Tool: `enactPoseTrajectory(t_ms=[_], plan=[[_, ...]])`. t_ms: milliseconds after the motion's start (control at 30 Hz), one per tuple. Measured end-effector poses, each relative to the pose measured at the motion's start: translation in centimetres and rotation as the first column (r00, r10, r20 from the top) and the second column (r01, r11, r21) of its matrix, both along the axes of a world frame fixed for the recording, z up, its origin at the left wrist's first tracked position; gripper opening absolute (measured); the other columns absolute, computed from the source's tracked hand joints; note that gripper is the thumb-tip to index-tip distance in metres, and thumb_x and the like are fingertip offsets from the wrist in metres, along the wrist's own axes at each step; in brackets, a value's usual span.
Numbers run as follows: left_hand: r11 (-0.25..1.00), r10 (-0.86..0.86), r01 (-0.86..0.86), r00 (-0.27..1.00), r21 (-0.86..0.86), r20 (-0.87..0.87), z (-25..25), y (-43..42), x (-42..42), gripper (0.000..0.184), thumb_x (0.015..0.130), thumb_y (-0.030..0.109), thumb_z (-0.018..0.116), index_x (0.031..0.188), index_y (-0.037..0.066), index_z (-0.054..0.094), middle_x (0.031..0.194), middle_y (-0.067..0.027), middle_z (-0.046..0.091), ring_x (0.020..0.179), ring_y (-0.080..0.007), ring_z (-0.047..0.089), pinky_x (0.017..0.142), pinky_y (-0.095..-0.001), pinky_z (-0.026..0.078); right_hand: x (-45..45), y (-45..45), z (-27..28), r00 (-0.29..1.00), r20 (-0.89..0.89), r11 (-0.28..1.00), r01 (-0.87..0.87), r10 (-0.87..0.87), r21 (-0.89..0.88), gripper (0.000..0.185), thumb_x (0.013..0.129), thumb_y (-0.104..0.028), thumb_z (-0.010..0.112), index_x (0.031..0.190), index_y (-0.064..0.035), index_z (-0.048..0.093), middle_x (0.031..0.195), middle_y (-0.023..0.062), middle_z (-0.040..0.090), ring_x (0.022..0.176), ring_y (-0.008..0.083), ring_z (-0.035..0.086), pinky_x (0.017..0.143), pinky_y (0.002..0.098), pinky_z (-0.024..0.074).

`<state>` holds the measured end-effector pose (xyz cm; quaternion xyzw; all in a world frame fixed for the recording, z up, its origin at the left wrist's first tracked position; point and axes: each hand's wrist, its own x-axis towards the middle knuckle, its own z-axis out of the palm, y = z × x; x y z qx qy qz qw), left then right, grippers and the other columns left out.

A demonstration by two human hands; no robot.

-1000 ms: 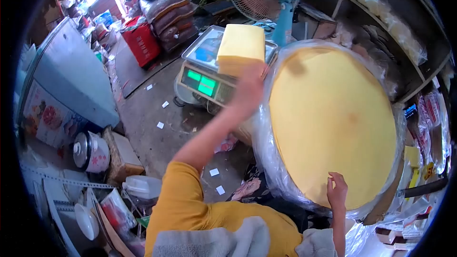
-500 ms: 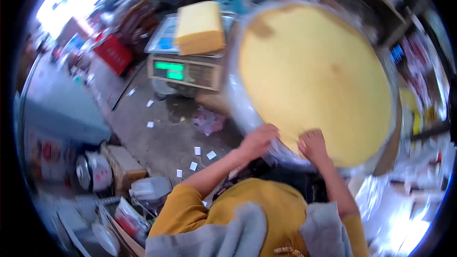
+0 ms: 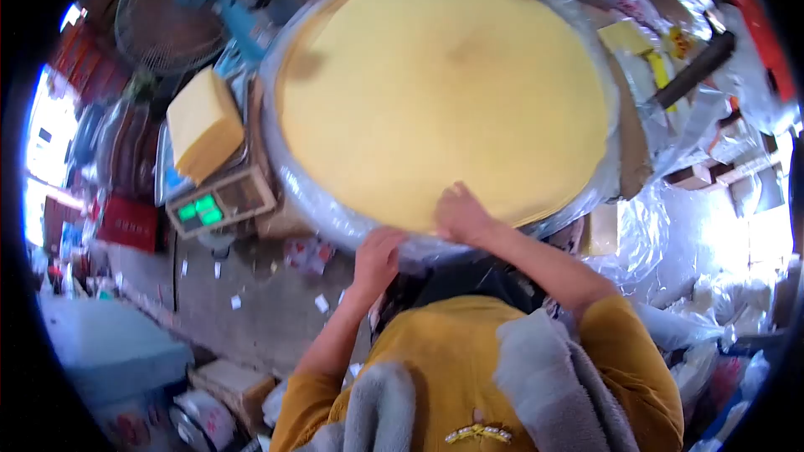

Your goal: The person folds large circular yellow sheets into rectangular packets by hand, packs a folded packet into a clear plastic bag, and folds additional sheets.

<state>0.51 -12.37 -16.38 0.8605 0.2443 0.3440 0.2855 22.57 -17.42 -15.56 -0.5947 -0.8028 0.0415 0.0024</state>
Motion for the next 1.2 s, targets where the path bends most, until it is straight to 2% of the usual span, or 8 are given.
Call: enactPoseTrajectory(t_ms=[167,300,567,700,767,967,1033,1200], plan=[[0.997,-0.080,0.080,0.997,0.019,-0.005,0.6,-0.1,1.1,0.028,0.064,-0.012,0.055,0.086,0.004,0.063,0.087,-0.0113,0.063,0.086,-0.0312,0.060,0.076,-0.0386,0.049,0.3,0.1,0.5,1.000,-0.008,0.999,0.010,-0.010,-0.033,0.020,0.070,-0.028,0.064,0.080,-0.0104,0.066,0.087,0.0058,0.063,0.101,0.0243,0.053,0.094,0.0452,0.0378],[0.995,-0.092,0.093,0.995,0.021,-0.024,1.1,-0.3,1.3,0.027,0.064,-0.013,0.055,0.085,0.004,0.063,0.087,-0.0106,0.063,0.086,-0.0305,0.060,0.076,-0.0382,0.049,-0.3,-0.8,1.4,1.000,-0.027,0.993,-0.002,0.005,0.119,0.024,0.068,-0.030,0.066,0.081,-0.0094,0.067,0.088,0.0066,0.062,0.096,0.0241,0.055,0.092,0.0449,0.0384],[0.991,-0.128,0.129,0.991,0.042,-0.031,0.6,-0.6,1.1,0.029,0.065,-0.012,0.055,0.088,0.004,0.062,0.090,-0.0103,0.063,0.088,-0.0303,0.060,0.078,-0.0385,0.049,-0.1,-0.4,0.4,0.993,-0.118,0.999,-0.035,0.033,-0.016,0.017,0.069,-0.025,0.064,0.078,-0.0101,0.065,0.080,0.0070,0.062,0.089,0.0254,0.058,0.088,0.0449,0.0410],[0.984,-0.150,0.153,0.988,0.091,-0.031,1.1,-0.5,1.4,0.033,0.068,-0.011,0.055,0.097,0.003,0.060,0.101,-0.0134,0.061,0.097,-0.0336,0.058,0.084,-0.0402,0.048,1.1,0.6,1.7,0.805,-0.507,0.945,0.199,-0.308,-0.258,0.015,0.071,-0.021,0.059,0.077,-0.0079,0.062,0.076,0.0121,0.062,0.076,0.0295,0.060,0.075,0.0412,0.0477],[0.995,-0.051,0.057,0.996,0.083,-0.073,0.9,-0.2,2.0,0.034,0.070,-0.009,0.055,0.102,0.001,0.058,0.106,-0.0161,0.059,0.102,-0.0363,0.055,0.088,-0.0417,0.046,1.7,0.8,3.0,0.716,-0.565,0.912,0.297,-0.409,-0.284,0.014,0.074,-0.021,0.058,0.078,-0.0081,0.063,0.079,0.0121,0.064,0.075,0.0302,0.061,0.071,0.0394,0.0484],[0.999,0.039,-0.040,0.998,-0.008,-0.048,-1.1,0.8,3.2,0.036,0.072,-0.006,0.055,0.108,-0.001,0.055,0.109,-0.0216,0.056,0.104,-0.0411,0.052,0.090,-0.0448,0.043,3.7,2.0,-0.1,0.690,-0.671,0.961,0.234,-0.272,-0.149,0.022,0.074,-0.024,0.063,0.087,-0.0067,0.065,0.079,0.0137,0.066,0.075,0.0283,0.064,0.069,0.0366,0.0493],[0.999,0.030,-0.031,0.999,-0.026,-0.011,-0.6,0.6,3.2,0.037,0.072,-0.006,0.056,0.108,-0.002,0.054,0.108,-0.0222,0.056,0.102,-0.0422,0.052,0.089,-0.0448,0.044,3.5,2.0,1.6,0.603,-0.693,0.918,0.233,-0.395,-0.321,0.021,0.070,-0.026,0.071,0.079,-0.0068,0.066,0.074,0.0109,0.066,0.072,0.0240,0.064,0.067,0.0341,0.0491],[0.966,0.198,-0.199,0.980,0.168,0.017,1.2,0.0,3.2,0.031,0.074,-0.005,0.057,0.104,0.002,0.058,0.106,-0.0175,0.058,0.097,-0.0329,0.055,0.085,-0.0416,0.043,3.3,1.9,3.1,0.561,-0.632,0.844,0.325,-0.535,-0.426,0.027,0.062,-0.028,0.079,0.071,-0.0074,0.065,0.070,0.0067,0.065,0.066,0.0191,0.062,0.062,0.0305,0.0481]])
